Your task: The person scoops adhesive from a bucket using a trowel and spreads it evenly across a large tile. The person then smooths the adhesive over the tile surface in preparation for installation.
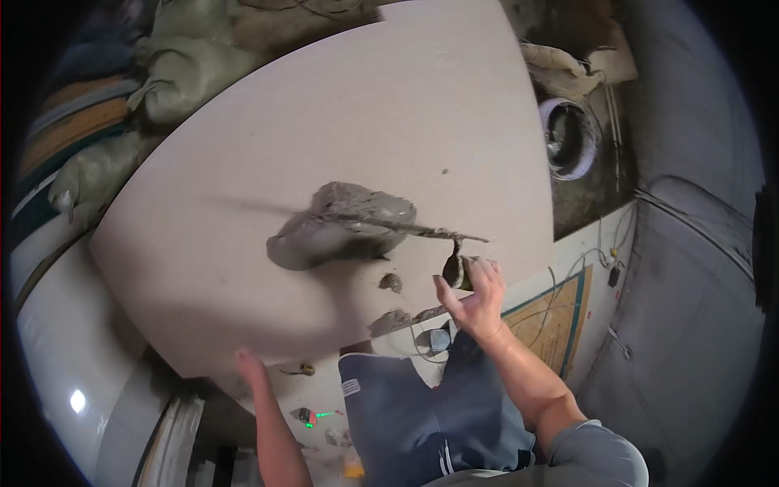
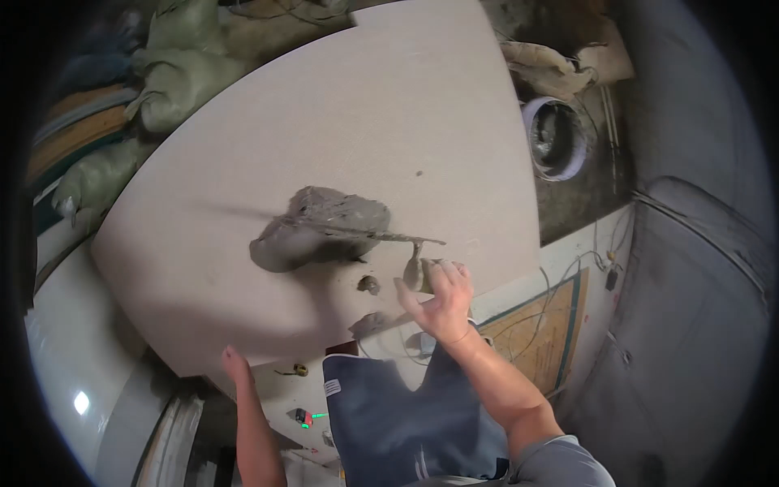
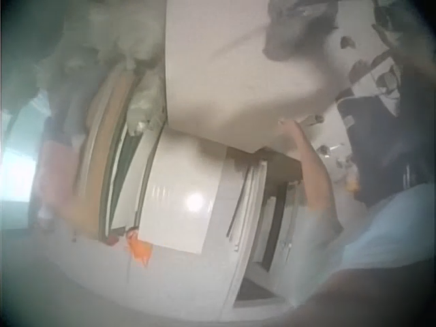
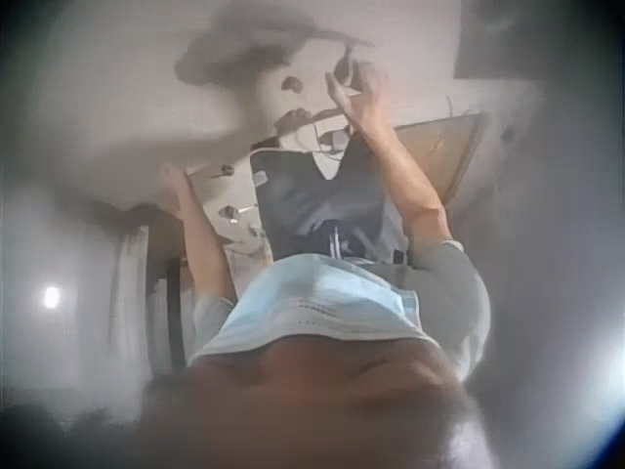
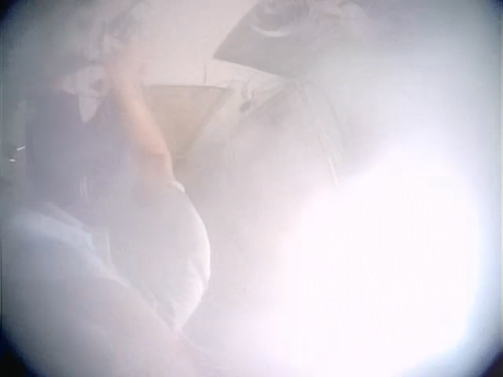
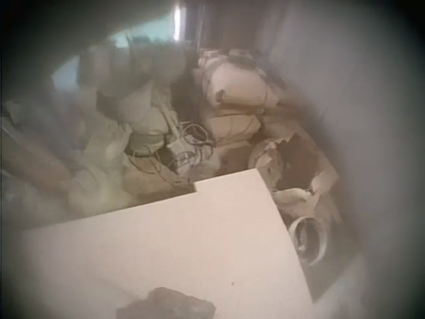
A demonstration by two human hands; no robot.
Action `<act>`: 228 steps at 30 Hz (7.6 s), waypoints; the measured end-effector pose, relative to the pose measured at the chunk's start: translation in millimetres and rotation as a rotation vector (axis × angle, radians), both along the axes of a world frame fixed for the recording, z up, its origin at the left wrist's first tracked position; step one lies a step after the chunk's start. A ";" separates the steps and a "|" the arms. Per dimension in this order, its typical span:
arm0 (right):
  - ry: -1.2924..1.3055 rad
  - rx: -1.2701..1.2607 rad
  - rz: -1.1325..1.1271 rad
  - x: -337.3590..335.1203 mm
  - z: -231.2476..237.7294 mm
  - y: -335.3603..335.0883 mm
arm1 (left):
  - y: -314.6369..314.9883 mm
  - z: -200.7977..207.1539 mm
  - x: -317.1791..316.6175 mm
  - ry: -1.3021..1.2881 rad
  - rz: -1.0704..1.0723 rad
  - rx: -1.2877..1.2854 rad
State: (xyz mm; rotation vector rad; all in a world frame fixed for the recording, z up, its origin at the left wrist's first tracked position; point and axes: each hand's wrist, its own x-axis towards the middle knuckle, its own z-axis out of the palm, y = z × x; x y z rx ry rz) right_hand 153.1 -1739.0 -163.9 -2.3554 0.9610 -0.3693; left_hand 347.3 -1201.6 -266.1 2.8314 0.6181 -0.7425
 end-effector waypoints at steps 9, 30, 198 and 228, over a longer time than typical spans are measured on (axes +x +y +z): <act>0.392 0.251 -0.575 -160.0 -2.3 -233.0 | -385.3 75.2 -15.5 -0.371 -0.737 -0.440; 1.062 0.256 -0.243 -217.8 -144.0 -435.1 | -712.3 -23.0 -149.1 0.161 -1.389 0.098; 1.135 0.955 0.085 -8.7 377.9 24.9 | -250.9 68.3 -301.9 0.419 1.039 -1.444; 0.516 0.995 0.816 213.8 117.0 389.4 | 26.1 209.8 -60.1 -0.325 0.631 -0.482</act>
